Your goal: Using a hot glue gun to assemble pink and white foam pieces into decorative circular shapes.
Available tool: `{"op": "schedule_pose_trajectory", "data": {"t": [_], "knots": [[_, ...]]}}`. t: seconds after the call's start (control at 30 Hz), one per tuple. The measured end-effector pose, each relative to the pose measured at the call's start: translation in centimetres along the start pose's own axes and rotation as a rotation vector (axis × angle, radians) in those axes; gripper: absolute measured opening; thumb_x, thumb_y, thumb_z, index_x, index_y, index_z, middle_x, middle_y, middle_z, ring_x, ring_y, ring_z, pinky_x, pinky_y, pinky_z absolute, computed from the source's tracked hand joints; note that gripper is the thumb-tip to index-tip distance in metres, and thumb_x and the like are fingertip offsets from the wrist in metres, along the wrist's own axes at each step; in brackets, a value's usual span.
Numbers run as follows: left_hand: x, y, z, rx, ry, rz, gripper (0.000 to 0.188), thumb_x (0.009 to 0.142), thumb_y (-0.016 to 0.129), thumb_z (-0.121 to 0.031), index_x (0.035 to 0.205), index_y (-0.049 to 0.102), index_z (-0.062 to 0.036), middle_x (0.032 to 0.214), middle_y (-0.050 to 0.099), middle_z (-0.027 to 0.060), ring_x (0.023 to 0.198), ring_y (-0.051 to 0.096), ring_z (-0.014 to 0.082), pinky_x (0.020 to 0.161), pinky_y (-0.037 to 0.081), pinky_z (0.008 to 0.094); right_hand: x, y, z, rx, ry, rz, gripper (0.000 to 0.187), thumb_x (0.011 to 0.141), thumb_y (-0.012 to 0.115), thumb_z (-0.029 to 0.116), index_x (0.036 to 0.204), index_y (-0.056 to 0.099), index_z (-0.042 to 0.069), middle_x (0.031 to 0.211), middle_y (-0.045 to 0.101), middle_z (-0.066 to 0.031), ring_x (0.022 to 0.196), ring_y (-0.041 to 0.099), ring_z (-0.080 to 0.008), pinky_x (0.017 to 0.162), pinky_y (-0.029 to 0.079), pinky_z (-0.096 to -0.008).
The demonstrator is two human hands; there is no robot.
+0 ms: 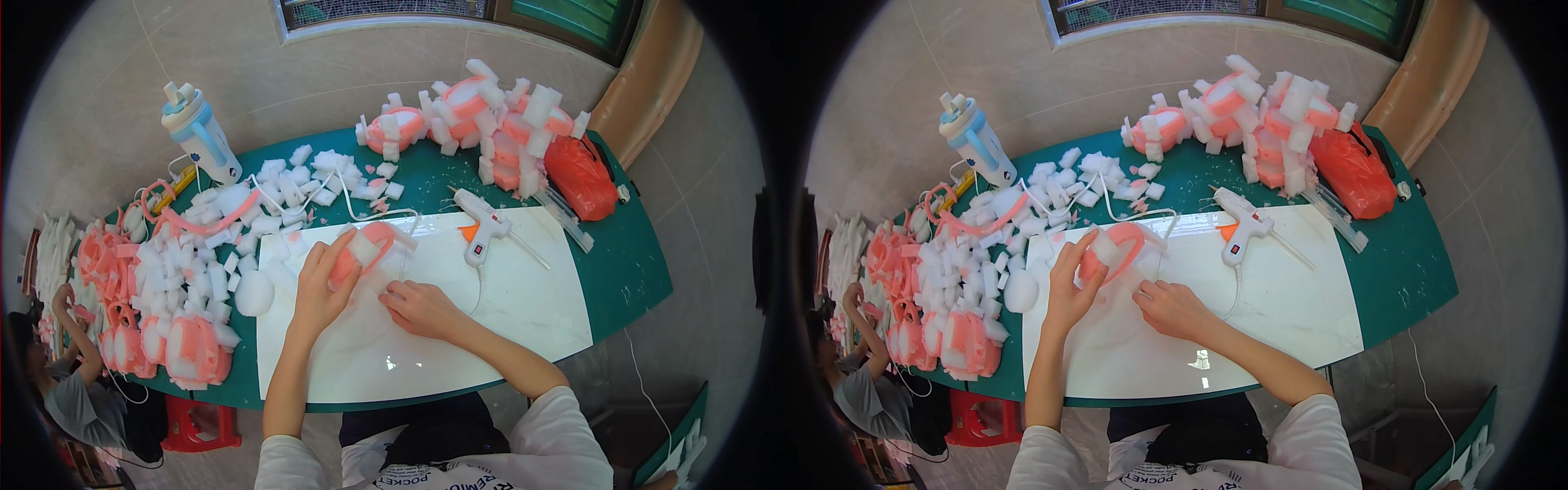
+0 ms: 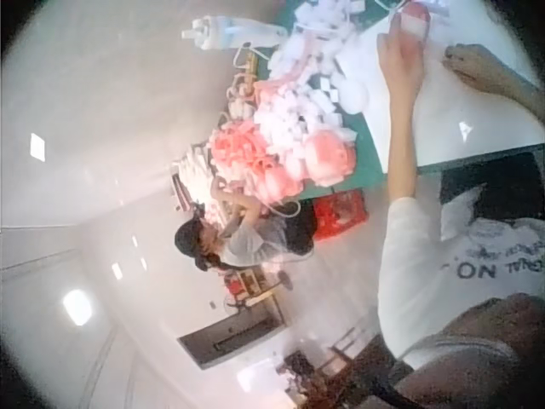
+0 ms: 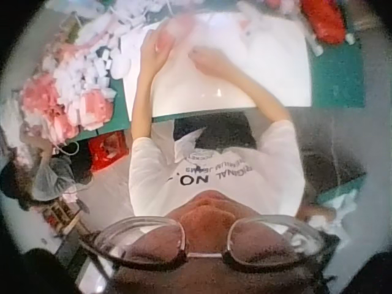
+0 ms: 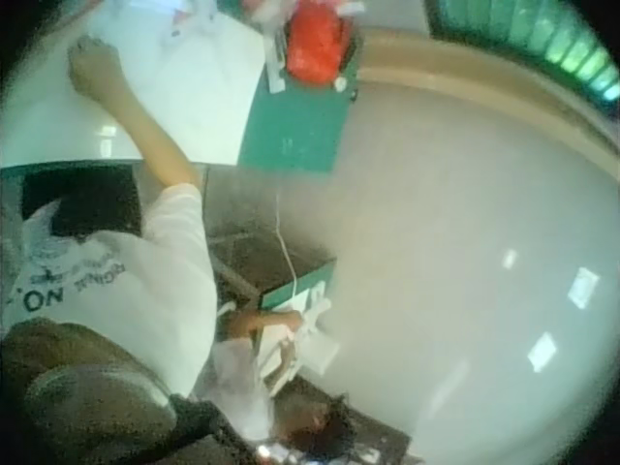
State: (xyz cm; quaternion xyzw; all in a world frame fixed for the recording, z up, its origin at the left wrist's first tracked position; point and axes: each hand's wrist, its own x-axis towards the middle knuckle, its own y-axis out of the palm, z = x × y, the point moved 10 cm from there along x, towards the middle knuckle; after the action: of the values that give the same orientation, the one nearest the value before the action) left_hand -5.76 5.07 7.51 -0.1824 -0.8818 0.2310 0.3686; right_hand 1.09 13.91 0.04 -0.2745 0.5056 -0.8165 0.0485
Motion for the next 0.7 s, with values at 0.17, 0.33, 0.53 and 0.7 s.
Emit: {"op": "schedule_pose_trajectory", "data": {"t": [0.17, 0.33, 0.53, 0.7], "knots": [[-0.01, 0.03, 0.12, -0.016, -0.008, 0.007, 0.048, 0.075, 0.064, -0.004, 0.122, 0.052, -0.0073, 0.077, 0.046, 0.0093, 0.071, 0.049, 0.0214, 0.065, 0.041, 0.0292, 0.0, 0.01, 0.06, -0.018, -0.007, -0.006, 0.014, 0.073, 0.06, 0.007, 0.086, 0.057, 0.004, 0.087, 0.053, -0.0088, 0.073, 0.058, -0.0233, 0.058, 0.048, -0.0345], [0.01, 0.04, 0.05, -0.016, -0.002, -0.004, 0.049, 0.075, 0.064, -0.004, 0.122, 0.052, -0.0075, 0.077, 0.046, 0.009, 0.07, 0.048, 0.021, 0.064, 0.041, 0.0289, 0.0, -0.03, 0.02, -0.01, -0.002, -0.003, 0.014, 0.073, 0.06, 0.007, 0.086, 0.057, 0.004, 0.087, 0.053, -0.009, 0.073, 0.058, -0.0236, 0.058, 0.048, -0.0347], [-0.05, 0.04, 0.19, -0.004, -0.014, -0.007, 0.049, 0.076, 0.064, -0.005, 0.123, 0.052, -0.0081, 0.077, 0.045, 0.0085, 0.07, 0.048, 0.0205, 0.063, 0.041, 0.0283, 0.01, -0.11, 0.05, -0.004, -0.004, -0.002, 0.014, 0.074, 0.06, 0.007, 0.087, 0.058, 0.003, 0.087, 0.053, -0.0091, 0.073, 0.058, -0.0237, 0.059, 0.048, -0.0346], [-0.05, 0.04, 0.24, 0.009, -0.022, -0.01, 0.05, 0.076, 0.064, -0.005, 0.124, 0.052, -0.0083, 0.077, 0.045, 0.0083, 0.069, 0.048, 0.0202, 0.063, 0.041, 0.0282, 0.02, -0.13, 0.07, 0.005, -0.002, -0.003, 0.013, 0.074, 0.059, 0.007, 0.086, 0.058, 0.004, 0.087, 0.053, -0.0089, 0.074, 0.058, -0.0235, 0.059, 0.049, -0.0343]]}}
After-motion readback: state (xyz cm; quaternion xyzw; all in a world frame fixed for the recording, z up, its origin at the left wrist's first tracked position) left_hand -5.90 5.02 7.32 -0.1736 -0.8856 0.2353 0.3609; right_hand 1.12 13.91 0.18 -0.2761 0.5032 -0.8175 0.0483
